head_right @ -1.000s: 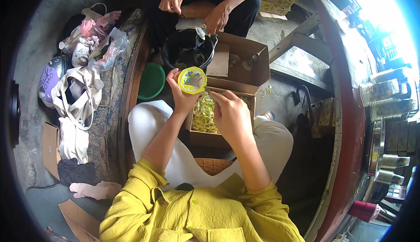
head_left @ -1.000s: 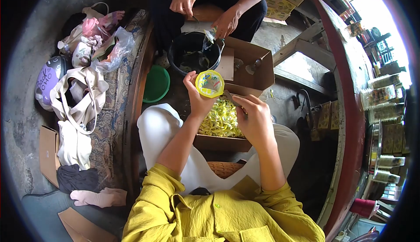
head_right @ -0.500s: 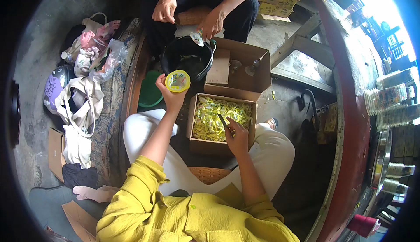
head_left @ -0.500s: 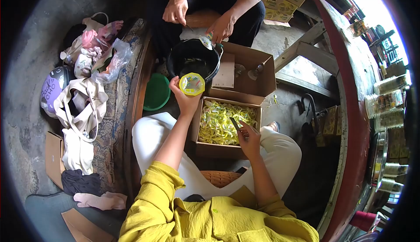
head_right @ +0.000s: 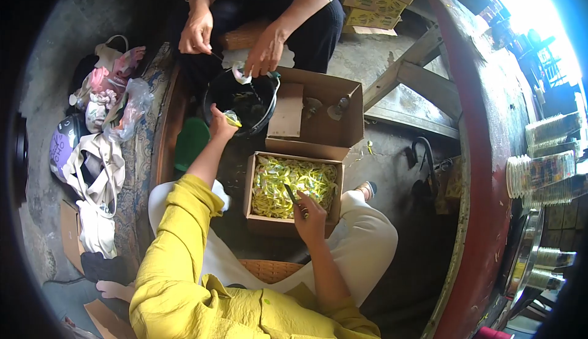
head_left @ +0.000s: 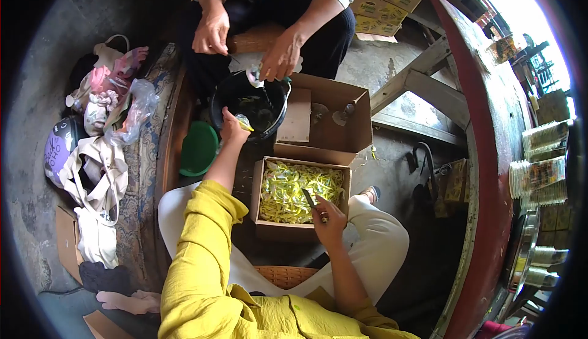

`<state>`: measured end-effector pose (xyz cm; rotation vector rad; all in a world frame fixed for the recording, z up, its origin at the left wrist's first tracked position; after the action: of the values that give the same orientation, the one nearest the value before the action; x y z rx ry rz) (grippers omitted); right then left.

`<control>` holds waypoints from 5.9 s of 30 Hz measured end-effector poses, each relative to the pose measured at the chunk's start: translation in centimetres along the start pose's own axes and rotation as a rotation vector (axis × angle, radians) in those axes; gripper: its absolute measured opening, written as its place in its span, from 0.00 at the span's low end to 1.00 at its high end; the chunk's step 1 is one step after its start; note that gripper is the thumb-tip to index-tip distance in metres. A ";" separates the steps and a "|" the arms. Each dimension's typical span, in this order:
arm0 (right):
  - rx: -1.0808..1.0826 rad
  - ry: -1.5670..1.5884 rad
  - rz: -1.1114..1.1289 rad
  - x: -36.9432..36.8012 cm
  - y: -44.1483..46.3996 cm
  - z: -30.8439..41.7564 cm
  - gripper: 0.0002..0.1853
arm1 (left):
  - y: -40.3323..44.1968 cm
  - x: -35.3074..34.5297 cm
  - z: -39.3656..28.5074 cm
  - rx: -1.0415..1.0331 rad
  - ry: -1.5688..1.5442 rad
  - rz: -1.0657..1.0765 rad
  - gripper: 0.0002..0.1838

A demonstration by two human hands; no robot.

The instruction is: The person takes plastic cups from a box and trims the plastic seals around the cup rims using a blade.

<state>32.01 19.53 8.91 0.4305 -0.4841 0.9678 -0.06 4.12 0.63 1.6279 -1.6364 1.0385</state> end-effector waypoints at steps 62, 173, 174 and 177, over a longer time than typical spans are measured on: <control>-0.011 0.052 0.044 -0.4 -0.5 0.0 0.17 | 0.5 0.9 -1.5 0.116 0.687 0.494 0.42; 1.078 -0.444 -0.321 9.2 2.6 17.0 0.23 | -26.9 14.6 -5.0 -0.721 -1.221 0.678 0.27; 1.071 -0.431 -0.326 9.1 2.6 17.0 0.22 | -26.9 14.5 -4.8 -0.728 -1.215 0.676 0.28; 1.092 -0.420 -0.358 9.0 2.8 17.0 0.24 | -27.0 14.1 -4.5 -0.737 -1.215 0.702 0.30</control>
<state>30.61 17.64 28.19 1.6683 -0.1920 0.7172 25.30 2.15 18.04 1.1338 -2.9781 -0.5486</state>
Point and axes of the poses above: each hand's wrist, its own y-axis towards the middle knuckle, its own x-axis out of the back of the hand, z = x × y, the point moved 3 cm from there along y, towards the middle knuckle, and after that the axes turned 7 degrees about -y, right-handed, at the moved point
